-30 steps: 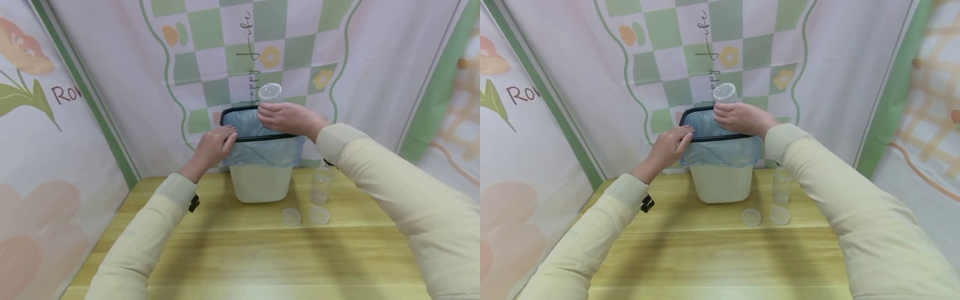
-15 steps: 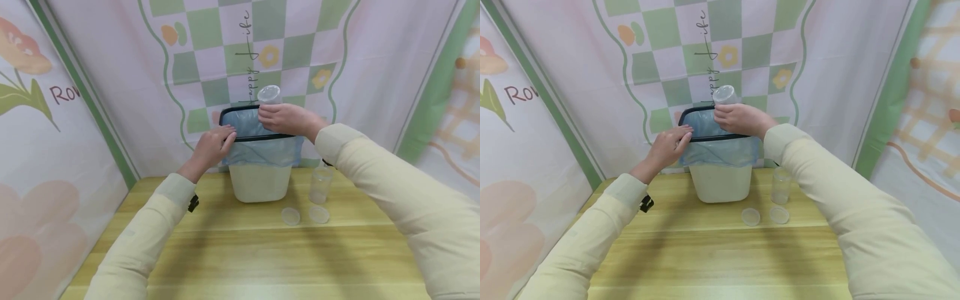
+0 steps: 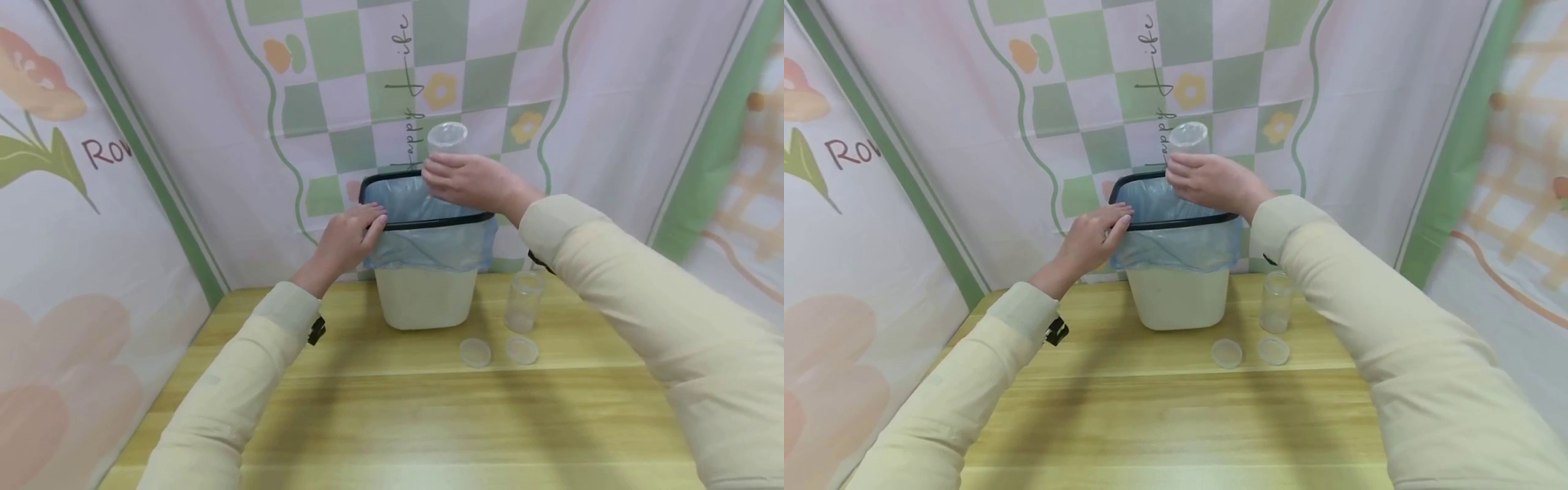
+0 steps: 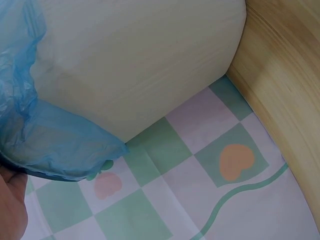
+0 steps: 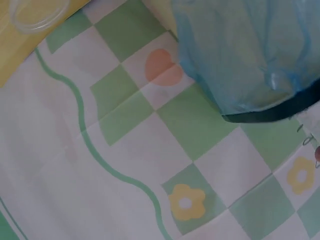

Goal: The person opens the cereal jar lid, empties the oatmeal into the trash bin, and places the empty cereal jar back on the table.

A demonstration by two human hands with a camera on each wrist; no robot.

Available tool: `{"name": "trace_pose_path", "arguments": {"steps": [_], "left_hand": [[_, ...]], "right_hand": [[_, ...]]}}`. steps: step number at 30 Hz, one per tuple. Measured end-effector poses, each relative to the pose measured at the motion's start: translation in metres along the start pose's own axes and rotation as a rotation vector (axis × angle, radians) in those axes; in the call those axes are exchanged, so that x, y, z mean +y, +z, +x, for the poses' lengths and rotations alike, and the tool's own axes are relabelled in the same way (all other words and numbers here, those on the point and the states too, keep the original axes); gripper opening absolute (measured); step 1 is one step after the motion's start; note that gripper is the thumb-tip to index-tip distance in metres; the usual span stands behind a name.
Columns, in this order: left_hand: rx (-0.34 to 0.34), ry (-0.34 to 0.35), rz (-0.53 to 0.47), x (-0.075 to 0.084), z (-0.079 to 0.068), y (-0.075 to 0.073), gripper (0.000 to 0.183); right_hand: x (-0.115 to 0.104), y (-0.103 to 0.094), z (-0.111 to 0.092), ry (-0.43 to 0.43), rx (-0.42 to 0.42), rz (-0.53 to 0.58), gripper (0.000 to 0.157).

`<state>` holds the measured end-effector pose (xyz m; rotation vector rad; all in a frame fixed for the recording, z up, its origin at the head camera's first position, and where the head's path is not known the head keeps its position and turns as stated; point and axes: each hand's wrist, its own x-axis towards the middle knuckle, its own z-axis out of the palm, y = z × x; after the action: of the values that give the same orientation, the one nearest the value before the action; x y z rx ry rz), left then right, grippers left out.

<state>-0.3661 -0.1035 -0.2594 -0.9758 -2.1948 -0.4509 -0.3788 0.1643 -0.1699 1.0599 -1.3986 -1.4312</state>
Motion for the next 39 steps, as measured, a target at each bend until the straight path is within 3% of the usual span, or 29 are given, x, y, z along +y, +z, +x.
{"name": "trace_pose_path", "arguments": {"steps": [3, 9, 14, 20, 26, 33, 39], "left_hand": [[0.001, -0.003, 0.000, 0.0003, 0.0000, -0.0005, 0.032], [-0.002, -0.006, -0.002, 0.0003, 0.0002, -0.0001, 0.033], [-0.001, -0.005, -0.007, 0.0002, 0.0005, 0.0003, 0.033], [0.014, 0.000, -0.002, -0.0009, -0.0009, 0.0002, 0.032], [0.034, 0.018, 0.005, -0.0015, 0.0001, 0.0009, 0.031], [0.017, 0.003, 0.009, -0.0003, -0.0019, 0.0004, 0.031], [0.035, 0.018, 0.002, 0.0000, -0.0005, 0.0022, 0.031]], "right_hand": [[0.0028, -0.0016, -0.0011, 0.063, -0.012, -0.001, 0.039], [-0.0016, 0.0005, -0.0008, -0.018, 0.026, 0.012, 0.036], [-0.0005, -0.0007, -0.0022, 0.085, 0.014, 0.029, 0.038], [-0.0030, 0.0004, 0.0016, -0.028, 0.041, 0.032, 0.034], [0.0025, -0.0009, -0.0011, 0.096, 0.035, 0.079, 0.039], [-0.0069, 0.0024, 0.0001, 0.005, 0.058, 0.097, 0.032], [0.0030, -0.0019, -0.0048, 0.087, 0.014, 0.104, 0.041]]}}
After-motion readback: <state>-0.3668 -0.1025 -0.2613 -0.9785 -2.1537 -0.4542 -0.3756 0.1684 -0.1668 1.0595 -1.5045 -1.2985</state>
